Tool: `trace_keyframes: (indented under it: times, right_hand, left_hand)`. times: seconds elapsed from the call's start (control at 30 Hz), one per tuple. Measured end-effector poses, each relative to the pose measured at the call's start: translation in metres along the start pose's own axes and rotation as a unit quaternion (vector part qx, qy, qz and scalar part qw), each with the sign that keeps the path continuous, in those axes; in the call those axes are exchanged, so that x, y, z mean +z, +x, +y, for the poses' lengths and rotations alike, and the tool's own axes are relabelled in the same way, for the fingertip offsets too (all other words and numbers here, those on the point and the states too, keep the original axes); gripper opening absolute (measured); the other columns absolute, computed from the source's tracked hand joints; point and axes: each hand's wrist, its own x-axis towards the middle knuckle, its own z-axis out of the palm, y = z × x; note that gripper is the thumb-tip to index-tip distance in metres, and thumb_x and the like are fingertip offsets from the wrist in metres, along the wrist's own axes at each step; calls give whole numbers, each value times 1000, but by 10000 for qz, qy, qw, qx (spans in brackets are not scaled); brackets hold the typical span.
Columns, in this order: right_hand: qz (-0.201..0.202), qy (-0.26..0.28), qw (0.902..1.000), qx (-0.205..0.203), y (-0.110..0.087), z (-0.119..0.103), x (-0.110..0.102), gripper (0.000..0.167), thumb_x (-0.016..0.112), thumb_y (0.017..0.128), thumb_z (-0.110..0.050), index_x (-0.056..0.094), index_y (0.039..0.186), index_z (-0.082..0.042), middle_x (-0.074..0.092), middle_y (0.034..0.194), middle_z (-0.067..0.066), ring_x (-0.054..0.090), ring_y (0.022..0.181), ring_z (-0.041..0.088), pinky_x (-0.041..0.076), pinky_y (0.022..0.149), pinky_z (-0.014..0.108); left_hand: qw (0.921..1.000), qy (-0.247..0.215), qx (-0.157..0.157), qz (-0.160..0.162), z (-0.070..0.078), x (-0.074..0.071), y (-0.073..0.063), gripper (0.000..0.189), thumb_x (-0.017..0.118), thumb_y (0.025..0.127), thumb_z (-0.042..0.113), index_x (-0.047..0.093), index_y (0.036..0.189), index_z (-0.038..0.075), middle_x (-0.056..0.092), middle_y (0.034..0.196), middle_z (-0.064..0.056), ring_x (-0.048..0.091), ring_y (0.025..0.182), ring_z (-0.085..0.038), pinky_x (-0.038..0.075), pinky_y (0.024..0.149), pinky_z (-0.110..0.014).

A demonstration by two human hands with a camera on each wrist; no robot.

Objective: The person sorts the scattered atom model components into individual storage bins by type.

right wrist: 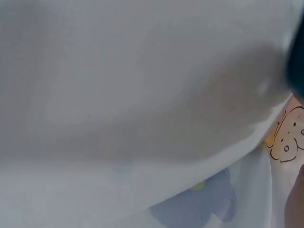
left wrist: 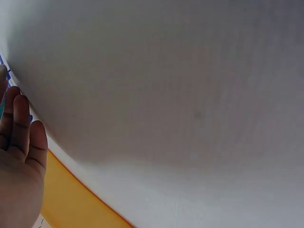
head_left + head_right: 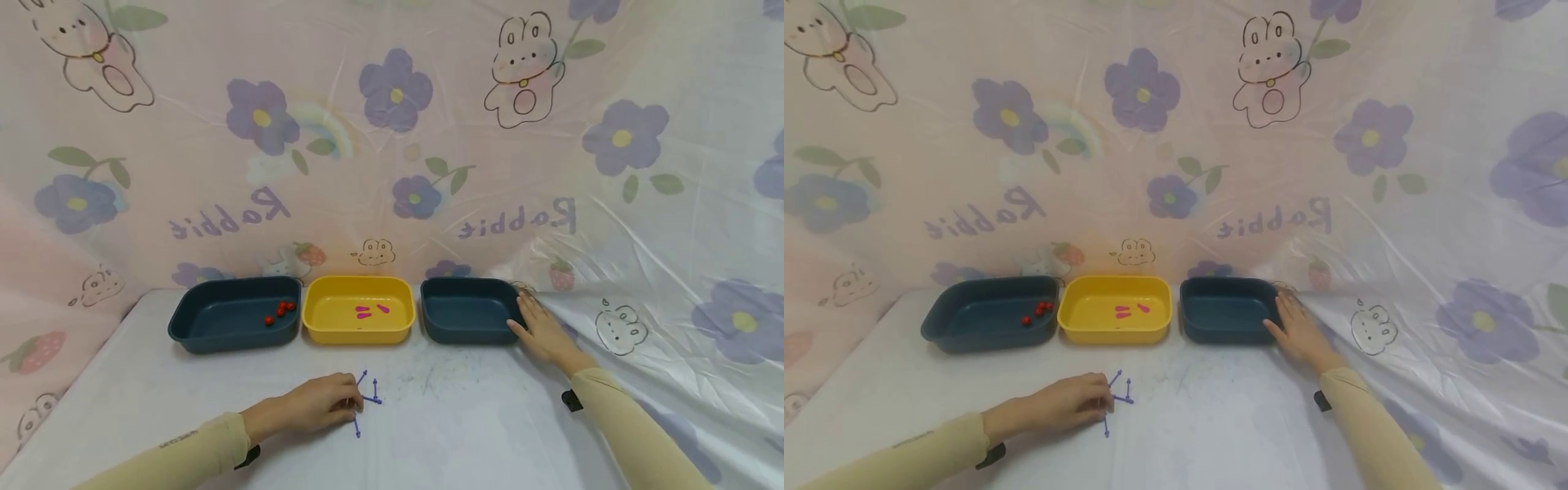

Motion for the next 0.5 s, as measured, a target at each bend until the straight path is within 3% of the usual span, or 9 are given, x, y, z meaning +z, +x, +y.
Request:
trace_keyframes:
  times: [0.2,0.5]
  right_hand:
    - [-25,-107,9999,-24,-1,-1,1,82,38,112,-51,16,161,12,9,170,31,11,155,52,14,123,69]
    - [-199,-165,9996,67,-1,-4,-5,82,37,112,-50,12,162,10,7,170,30,8,156,51,11,124,67]
  left_hand:
    - [9999,141,-14,-14,-3,4,1,9,73,100,25,72,106,32,53,101,19,50,90,2,50,82,-19]
    - [9998,160,68,-43,-2,-1,3,7,73,100,24,73,103,30,52,97,20,50,89,2,50,82,-18]
